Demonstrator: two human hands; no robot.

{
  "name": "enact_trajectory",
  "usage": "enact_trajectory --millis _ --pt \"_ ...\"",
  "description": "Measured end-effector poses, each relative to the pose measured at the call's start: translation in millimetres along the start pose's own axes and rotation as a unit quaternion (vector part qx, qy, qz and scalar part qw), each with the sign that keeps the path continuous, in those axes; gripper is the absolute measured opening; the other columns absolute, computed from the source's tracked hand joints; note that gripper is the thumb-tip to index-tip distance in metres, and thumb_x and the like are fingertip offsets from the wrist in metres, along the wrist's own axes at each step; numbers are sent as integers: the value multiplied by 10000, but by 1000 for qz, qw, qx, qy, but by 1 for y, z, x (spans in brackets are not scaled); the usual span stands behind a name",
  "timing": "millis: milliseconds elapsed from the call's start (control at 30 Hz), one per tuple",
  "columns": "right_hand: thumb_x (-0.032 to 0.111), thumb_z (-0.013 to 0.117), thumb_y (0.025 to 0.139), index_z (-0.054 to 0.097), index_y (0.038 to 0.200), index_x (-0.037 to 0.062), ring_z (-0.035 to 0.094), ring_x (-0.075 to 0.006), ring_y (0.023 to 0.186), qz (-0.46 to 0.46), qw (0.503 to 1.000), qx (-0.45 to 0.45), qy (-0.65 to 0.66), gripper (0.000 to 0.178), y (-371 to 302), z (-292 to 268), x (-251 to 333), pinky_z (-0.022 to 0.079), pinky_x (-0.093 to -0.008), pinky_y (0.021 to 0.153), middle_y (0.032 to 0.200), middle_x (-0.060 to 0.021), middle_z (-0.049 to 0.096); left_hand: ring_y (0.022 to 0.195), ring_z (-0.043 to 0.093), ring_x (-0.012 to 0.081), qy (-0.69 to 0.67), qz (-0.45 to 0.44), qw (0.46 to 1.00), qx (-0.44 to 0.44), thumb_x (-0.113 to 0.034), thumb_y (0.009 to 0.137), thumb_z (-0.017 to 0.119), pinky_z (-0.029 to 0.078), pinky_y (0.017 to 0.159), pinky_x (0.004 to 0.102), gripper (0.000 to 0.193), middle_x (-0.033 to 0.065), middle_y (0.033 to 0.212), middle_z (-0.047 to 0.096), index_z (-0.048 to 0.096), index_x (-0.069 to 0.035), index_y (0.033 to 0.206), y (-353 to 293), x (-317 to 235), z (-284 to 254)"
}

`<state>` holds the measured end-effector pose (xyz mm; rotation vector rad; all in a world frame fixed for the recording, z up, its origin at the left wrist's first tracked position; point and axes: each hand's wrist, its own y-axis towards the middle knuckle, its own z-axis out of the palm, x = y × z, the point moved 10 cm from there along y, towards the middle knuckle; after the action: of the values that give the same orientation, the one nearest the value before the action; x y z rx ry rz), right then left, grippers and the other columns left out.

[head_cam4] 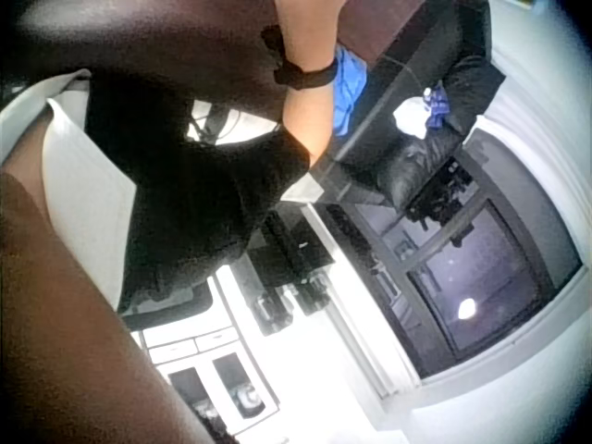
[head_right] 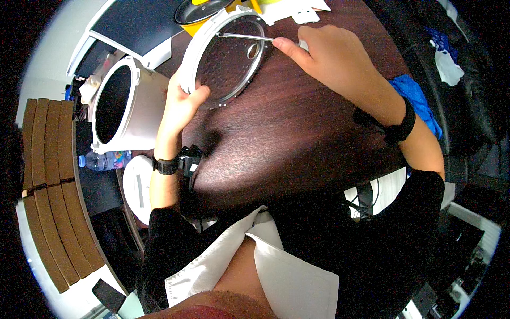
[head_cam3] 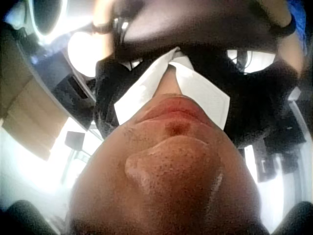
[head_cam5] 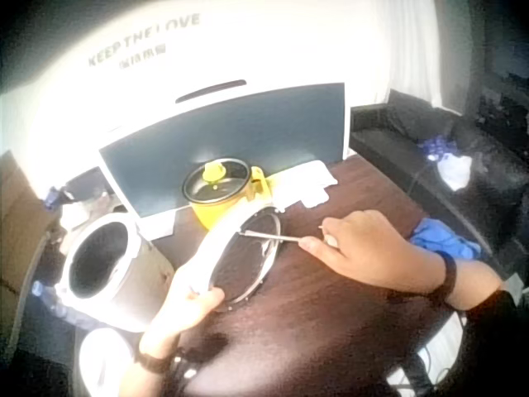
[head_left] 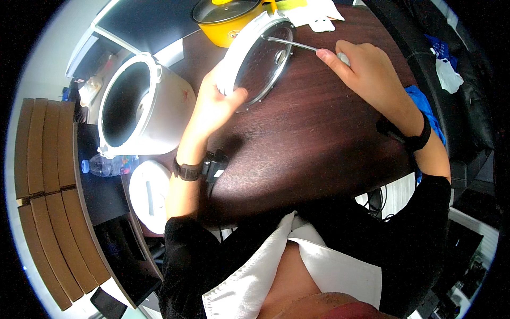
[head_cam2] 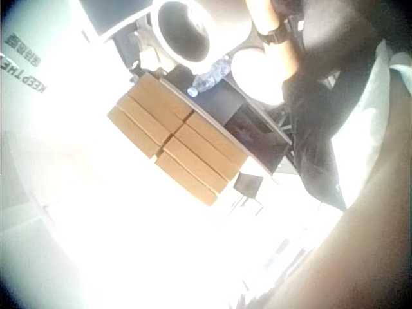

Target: The person uses a screwdriver to remove screws from a circular metal lid, then places the lid onto a white rice cooker and secures it. The person wipes the lid with a blue cloth.

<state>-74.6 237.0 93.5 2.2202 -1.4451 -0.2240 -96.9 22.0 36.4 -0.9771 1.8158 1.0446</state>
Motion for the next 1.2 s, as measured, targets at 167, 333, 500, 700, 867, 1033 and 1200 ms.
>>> enact_trajectory --millis 167,333,500,700,867,1033,1200 --pt "460 580 873 579 604 33 581 -351 516 -42 995 -24 -88 505 8 -16 7 447 -432 475 530 -178 543 583 421 20 15 13 1000 12 36 732 626 351 529 195 360 -81 663 454 561 -17 1082 -2 -4 4" --pt "443 544 914 607 735 43 510 -183 393 -156 974 -10 -164 442 21 -29 18 392 -275 404 482 -83 515 569 419 16 23 22 999 21 33 734 626 347 514 194 355 -78 643 454 564 -9 1081 -2 -8 7" --pt "404 594 876 648 854 33 600 -187 557 -115 960 56 -248 376 37 -46 36 485 -285 562 620 -69 600 550 413 14 20 21 999 20 33 733 626 340 496 194 339 -79 623 449 569 -8 1065 -4 -9 6" --pt "466 514 926 627 754 33 525 -173 426 -128 987 24 -92 479 33 -4 -1 434 -268 448 491 -69 509 794 524 87 33 -30 998 34 19 719 579 445 740 240 484 8 905 602 550 10 1202 -5 -3 6" --pt "544 414 957 460 550 118 441 -80 357 59 951 219 210 590 16 46 -13 354 -216 344 437 13 410 700 483 61 25 1 1000 19 19 717 597 408 643 221 372 -25 808 548 555 -1 1086 -4 -6 5" --pt "571 372 957 407 551 139 381 -62 293 201 825 338 407 594 -14 86 -7 316 -206 276 402 14 380 557 416 26 17 15 1000 -2 23 717 632 352 504 210 163 -77 630 451 548 -36 844 -2 -9 1" --pt "560 360 963 423 569 137 384 -61 294 258 722 377 520 582 -32 92 15 317 -205 275 403 16 386 566 412 25 21 8 1000 -5 23 716 632 352 513 209 160 -81 635 442 546 -38 837 -2 -7 1"
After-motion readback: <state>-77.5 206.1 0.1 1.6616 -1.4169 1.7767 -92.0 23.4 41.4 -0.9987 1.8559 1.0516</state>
